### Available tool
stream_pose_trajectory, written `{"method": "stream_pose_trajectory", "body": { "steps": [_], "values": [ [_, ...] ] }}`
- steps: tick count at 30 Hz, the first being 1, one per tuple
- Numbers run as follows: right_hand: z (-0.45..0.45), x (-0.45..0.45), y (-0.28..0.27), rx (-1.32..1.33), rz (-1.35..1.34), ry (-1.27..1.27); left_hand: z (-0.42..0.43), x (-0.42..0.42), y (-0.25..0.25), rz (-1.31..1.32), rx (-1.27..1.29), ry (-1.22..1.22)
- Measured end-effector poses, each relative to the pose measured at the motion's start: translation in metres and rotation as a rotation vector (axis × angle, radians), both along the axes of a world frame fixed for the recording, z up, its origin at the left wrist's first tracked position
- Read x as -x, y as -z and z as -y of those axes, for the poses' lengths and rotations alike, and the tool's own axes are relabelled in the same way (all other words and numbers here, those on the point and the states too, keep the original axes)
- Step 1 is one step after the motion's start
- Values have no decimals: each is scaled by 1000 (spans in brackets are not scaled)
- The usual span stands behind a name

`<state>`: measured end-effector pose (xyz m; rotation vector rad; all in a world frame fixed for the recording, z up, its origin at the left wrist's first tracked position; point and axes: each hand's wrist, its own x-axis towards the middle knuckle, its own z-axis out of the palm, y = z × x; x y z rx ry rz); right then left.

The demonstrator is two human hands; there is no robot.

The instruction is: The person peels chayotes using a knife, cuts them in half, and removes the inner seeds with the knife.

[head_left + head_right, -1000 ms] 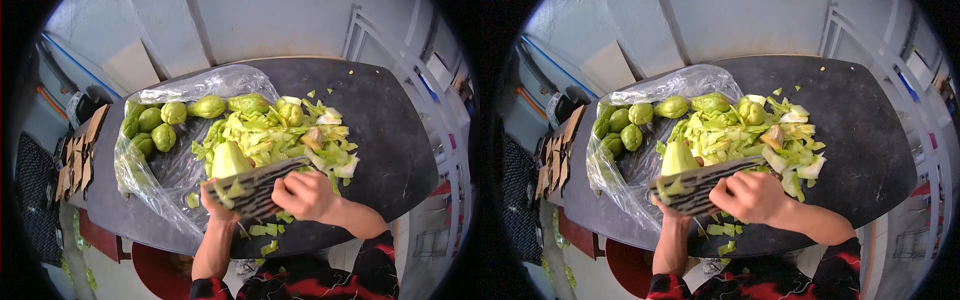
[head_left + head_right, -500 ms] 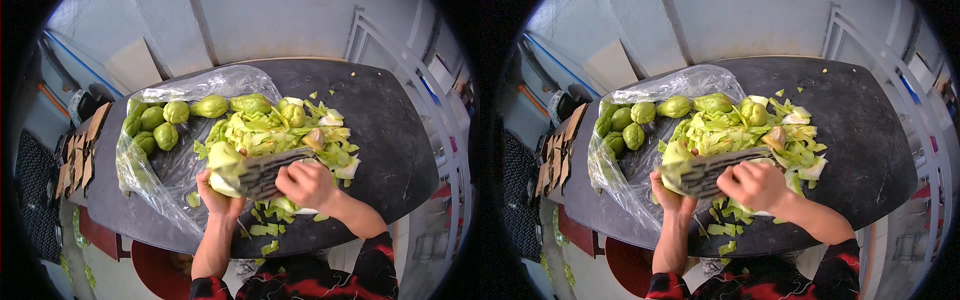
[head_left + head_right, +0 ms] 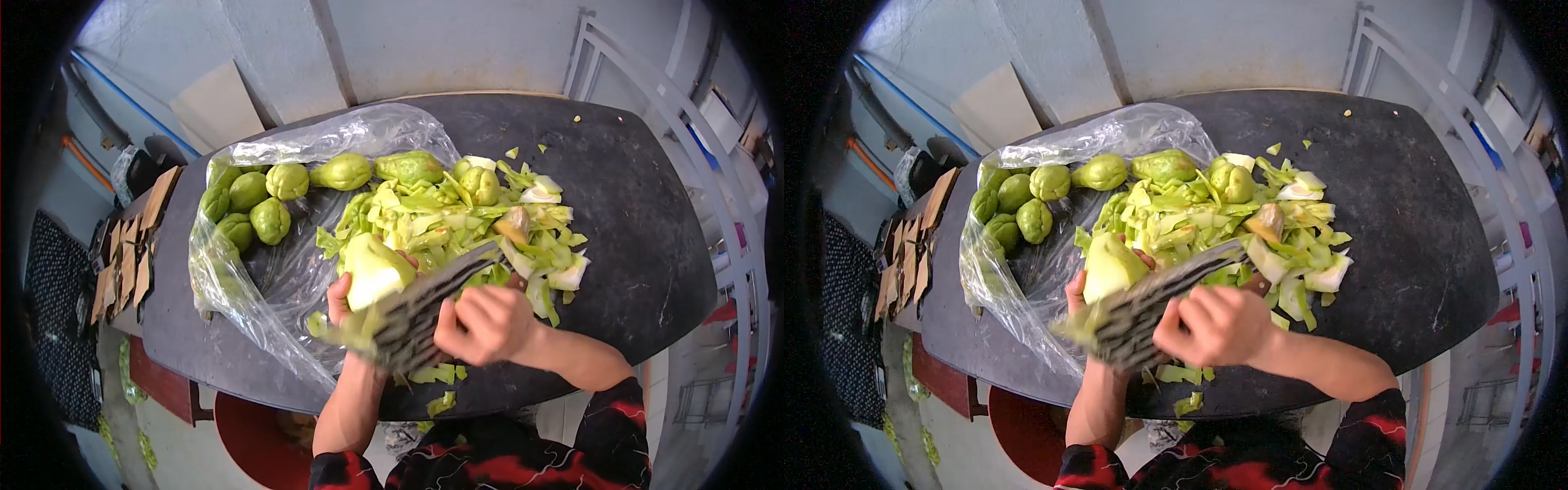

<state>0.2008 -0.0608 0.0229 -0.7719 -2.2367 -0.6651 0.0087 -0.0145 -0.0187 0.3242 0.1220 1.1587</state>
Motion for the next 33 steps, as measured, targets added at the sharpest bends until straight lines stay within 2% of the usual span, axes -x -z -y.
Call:
{"method": "stream_pose_trajectory", "body": {
  "steps": [1, 3, 4, 8, 11, 19, 21, 24, 26, 28, 30, 32, 33],
  "values": [
    [-7, -6, 4, 34, 0, 63, 1, -1, -3, 0, 2, 1],
    [-20, -18, 11, 103, -15, 176, 2, -5, -13, -71, 93, -208],
    [-21, -19, 10, 97, -12, 173, 1, -5, -13, -66, 88, -211],
    [-11, -12, -1, 78, -35, 26, 1, 0, -4, -145, 18, -193],
    [1, -2, -5, 31, -24, -28, -1, 2, -6, -139, -22, -47],
    [4, -2, -4, 10, -11, 1, 6, -1, -17, -171, -55, -15],
    [-12, -13, 2, 23, 7, 68, 0, 0, -6, -204, -85, -139],
    [-19, -15, 9, 15, -25, 87, -4, 2, -5, -163, -72, -135],
    [-10, -9, 2, 9, -20, 47, -5, 5, -2, -272, -71, -151],
    [3, -4, -6, 30, -1, 9, -5, 5, 2, -185, -151, 10],
    [1, -8, -7, 34, -9, 2, -3, 1, 4, -158, -136, 56],
    [-19, -20, 2, 71, -18, 72, 7, -10, -13, -121, 10, -70],
    [-32, -22, 9, 67, -41, 138, 8, -10, -22, -343, -134, -97]
  ]
}}
